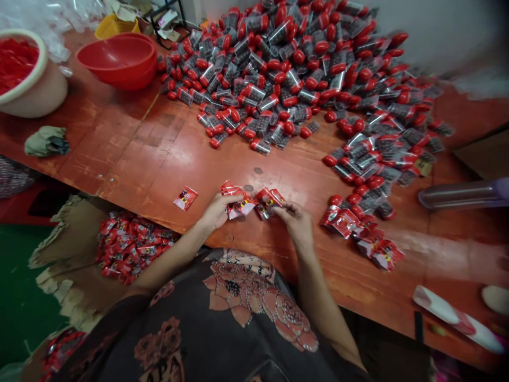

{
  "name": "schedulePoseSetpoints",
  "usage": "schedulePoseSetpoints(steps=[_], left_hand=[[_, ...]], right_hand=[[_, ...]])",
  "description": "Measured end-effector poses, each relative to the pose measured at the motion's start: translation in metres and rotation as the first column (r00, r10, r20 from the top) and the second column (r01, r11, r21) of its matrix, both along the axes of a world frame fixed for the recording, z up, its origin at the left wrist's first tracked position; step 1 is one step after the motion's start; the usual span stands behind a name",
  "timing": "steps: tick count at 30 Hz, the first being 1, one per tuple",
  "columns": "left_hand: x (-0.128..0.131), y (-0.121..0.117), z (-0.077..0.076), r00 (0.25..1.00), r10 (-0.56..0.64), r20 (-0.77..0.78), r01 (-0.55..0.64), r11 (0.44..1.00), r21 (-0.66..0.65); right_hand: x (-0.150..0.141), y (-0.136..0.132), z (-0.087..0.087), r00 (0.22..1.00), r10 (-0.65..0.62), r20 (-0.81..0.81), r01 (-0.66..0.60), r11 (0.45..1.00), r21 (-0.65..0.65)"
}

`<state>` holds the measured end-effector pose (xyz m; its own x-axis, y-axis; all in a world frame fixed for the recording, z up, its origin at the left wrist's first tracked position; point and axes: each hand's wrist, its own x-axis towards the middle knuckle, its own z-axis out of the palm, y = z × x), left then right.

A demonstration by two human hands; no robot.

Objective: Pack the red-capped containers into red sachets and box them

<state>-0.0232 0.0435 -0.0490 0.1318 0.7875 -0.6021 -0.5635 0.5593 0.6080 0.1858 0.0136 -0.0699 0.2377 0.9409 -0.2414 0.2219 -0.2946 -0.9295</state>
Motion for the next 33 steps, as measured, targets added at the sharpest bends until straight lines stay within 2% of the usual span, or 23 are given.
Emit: schedulePoseSetpoints(steps=[2,4,7,9,12,14,17,19,21,22,24,26,28,30,31,33], left_hand=[[-0.006,0.003,0.000,0.999,0.033,-0.016,-0.033,0.999,0.012],[-0.006,0.005,0.000,0.999,0.035,-0.035,-0.033,0.998,0.054],[0.002,0.007,0.002,0.998,0.035,-0.044,-0.030,0.994,0.109],[0.007,0.009,0.004,0.996,0.088,-0.032,-0.084,0.988,0.130],[0.009,0.016,0.006,0.979,0.204,0.006,-0.202,0.964,0.173],[0.006,0.022,0.005,0.954,0.298,0.016,-0.296,0.938,0.180],[-0.004,0.033,0.002,0.925,0.381,0.004,-0.378,0.917,0.126],[-0.011,0.040,0.001,0.926,0.377,0.010,-0.377,0.924,0.068],[-0.018,0.044,0.001,0.920,0.389,0.045,-0.390,0.921,0.009],[-0.020,0.046,0.002,0.909,0.411,0.067,-0.411,0.911,-0.019],[-0.024,0.047,0.005,0.894,0.439,0.091,-0.432,0.898,-0.081],[-0.026,0.047,0.008,0.897,0.429,0.102,-0.415,0.900,-0.133],[-0.027,0.046,0.010,0.904,0.412,0.115,-0.391,0.905,-0.167],[-0.027,0.044,0.010,0.905,0.402,0.137,-0.376,0.908,-0.185],[-0.027,0.043,0.010,0.904,0.400,0.151,-0.371,0.909,-0.189],[-0.025,0.042,0.010,0.901,0.396,0.180,-0.364,0.913,-0.186]], right_hand=[[0.006,-0.001,0.005,0.976,0.021,0.218,-0.040,0.996,0.085],[-0.003,0.000,0.012,0.953,0.054,0.297,-0.110,0.979,0.174],[-0.035,0.009,0.020,0.965,0.205,0.162,-0.241,0.938,0.251],[-0.058,0.019,0.019,0.962,0.253,0.101,-0.272,0.921,0.278],[-0.079,0.040,0.014,0.949,0.262,0.177,-0.307,0.896,0.321],[-0.084,0.058,0.012,0.904,0.315,0.289,-0.404,0.851,0.335],[-0.080,0.096,0.012,0.786,0.388,0.480,-0.562,0.773,0.294],[-0.071,0.128,0.012,0.765,0.358,0.535,-0.558,0.784,0.274],[-0.059,0.159,0.007,0.770,0.282,0.573,-0.498,0.827,0.262],[-0.054,0.172,0.003,0.723,0.231,0.652,-0.468,0.857,0.216],[-0.046,0.187,-0.006,0.626,0.253,0.738,-0.487,0.866,0.116],[-0.043,0.185,-0.012,0.585,0.296,0.755,-0.520,0.851,0.070],[-0.044,0.168,-0.011,0.592,0.322,0.739,-0.541,0.838,0.068],[-0.049,0.139,-0.004,0.671,0.332,0.663,-0.531,0.839,0.118],[-0.051,0.122,0.002,0.750,0.334,0.571,-0.507,0.844,0.172],[-0.058,0.088,0.014,0.901,0.344,0.263,-0.412,0.868,0.276]])
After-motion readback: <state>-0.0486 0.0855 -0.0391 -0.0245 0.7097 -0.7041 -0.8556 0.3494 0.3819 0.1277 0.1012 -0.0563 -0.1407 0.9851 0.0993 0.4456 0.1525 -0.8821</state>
